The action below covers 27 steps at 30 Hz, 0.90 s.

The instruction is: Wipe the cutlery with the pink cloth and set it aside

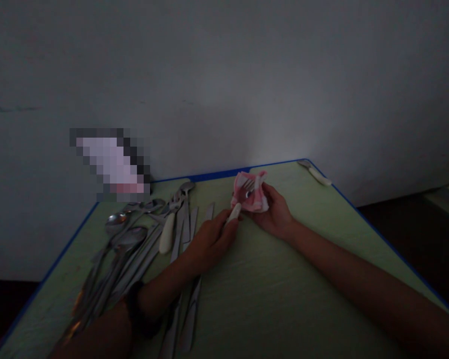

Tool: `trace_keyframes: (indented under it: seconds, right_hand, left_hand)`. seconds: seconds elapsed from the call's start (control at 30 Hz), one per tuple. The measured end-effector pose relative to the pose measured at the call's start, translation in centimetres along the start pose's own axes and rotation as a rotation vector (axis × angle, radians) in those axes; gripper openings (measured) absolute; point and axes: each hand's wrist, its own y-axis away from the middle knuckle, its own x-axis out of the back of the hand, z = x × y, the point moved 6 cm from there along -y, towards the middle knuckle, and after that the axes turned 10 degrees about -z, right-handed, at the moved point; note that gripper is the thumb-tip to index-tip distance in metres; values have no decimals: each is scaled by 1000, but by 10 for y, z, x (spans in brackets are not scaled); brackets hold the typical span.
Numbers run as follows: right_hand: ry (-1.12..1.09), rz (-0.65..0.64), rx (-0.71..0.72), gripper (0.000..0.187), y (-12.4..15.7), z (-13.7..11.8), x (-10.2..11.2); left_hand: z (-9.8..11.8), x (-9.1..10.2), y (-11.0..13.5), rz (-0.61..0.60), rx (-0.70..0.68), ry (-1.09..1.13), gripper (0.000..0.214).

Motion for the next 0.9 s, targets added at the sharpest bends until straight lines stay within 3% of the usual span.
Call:
trace_keyframes:
  seconds: [0.3,0.77,0.9]
  right_hand:
    - [9,-22,-26,36,0,0,-2]
    - [-17,47,34,37,-5,2,4]
    - [-27,0,15,38,-4,1,0]
  left_hand:
    - [-2,1,-3,2,40,-32,41]
    - [-3,4,2,29,-17,53,28]
    - [-4,3,2,21,-2,10,28]
